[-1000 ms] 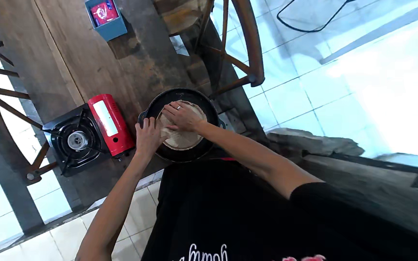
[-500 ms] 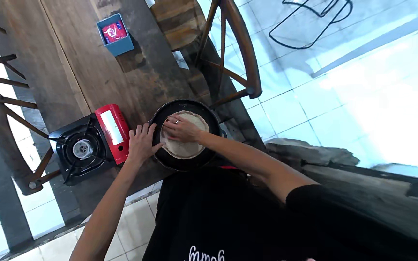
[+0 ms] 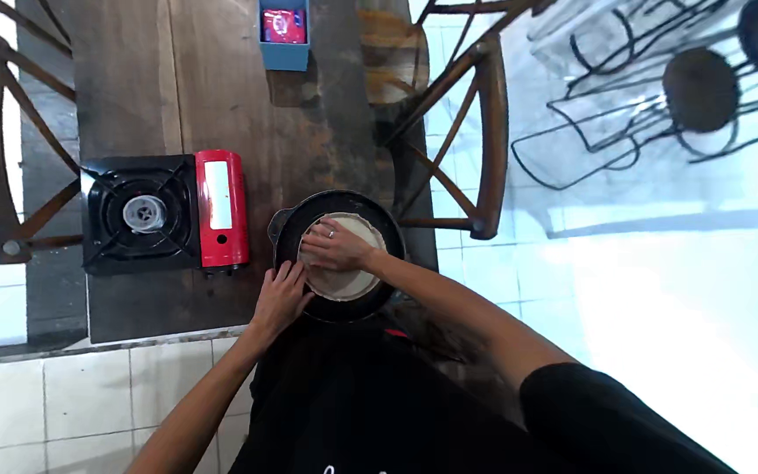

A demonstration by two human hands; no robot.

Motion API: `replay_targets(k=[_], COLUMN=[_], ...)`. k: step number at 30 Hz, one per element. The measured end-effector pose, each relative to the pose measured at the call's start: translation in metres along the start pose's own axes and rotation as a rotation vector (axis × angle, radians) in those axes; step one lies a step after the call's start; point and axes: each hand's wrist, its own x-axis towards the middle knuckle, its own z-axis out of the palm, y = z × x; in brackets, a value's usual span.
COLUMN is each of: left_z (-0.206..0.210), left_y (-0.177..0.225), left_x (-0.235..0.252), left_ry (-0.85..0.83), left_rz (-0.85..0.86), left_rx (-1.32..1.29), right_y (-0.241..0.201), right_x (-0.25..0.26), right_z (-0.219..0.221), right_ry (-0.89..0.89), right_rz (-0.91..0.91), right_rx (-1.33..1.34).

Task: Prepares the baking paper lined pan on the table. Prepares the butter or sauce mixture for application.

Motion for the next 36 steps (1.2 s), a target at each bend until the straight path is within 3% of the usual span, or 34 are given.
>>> replay_targets(k=[3, 9, 18, 20, 22, 25, 27, 29, 32, 36], left_z=[0.018, 0.025, 0.014, 0.006, -0.004, -0.028, -0.053, -0.068, -0.052, -0.03], left_y=[-0.007, -0.002, 0.02, 0.029, 0.043, 0.056, 0.063, 0.071, 0.068, 0.067], left_x=[-0.012, -0.022, -0.009, 0.0, 0.01, 0.03, 0.055, 0.079, 0.113, 0.133], left_ry=[0.102, 0.119, 0.161, 0.13, 0.05, -0.188, -0.359, -0.373, -0.257, -0.272], left_rz=[0.015, -0.036, -0.08, -0.104, -0.136, -0.222, -0.301, -0.295, -0.124, -0.082], left_rx=[0.012, -0.051, 0.033, 0.072, 0.065, 0.017, -0.058, -0.13, -0.19, -0.132], right_y=[0.006, 0.013, 0.009, 0.008, 0.003, 0.001, 0.0, -0.007, -0.014, -0.01], right_x=[0.003, 0.003, 0.01, 0.011, 0.002, -0.012, -0.017, -0.022, -0.026, -0.046], right_z=[-0.006, 0.0, -0.011, -0.028, -0.049, -0.063, -0.079, -0.093, -0.106, -0.097], right_ry=[-0.036, -0.059, -0.115, -0.221, -0.271, -0.202, -0.249, -0.263, -0.25, -0.278], right_rz=[-0.067, -0.28, -0.214, -0.107, 0.113, 0.537, 0.741, 0.927, 1.238, 1.395], right_rx=[-0.018, 0.117, 0.192, 0.263, 0.287, 0.261, 0.286, 0.348, 0.434, 0.623])
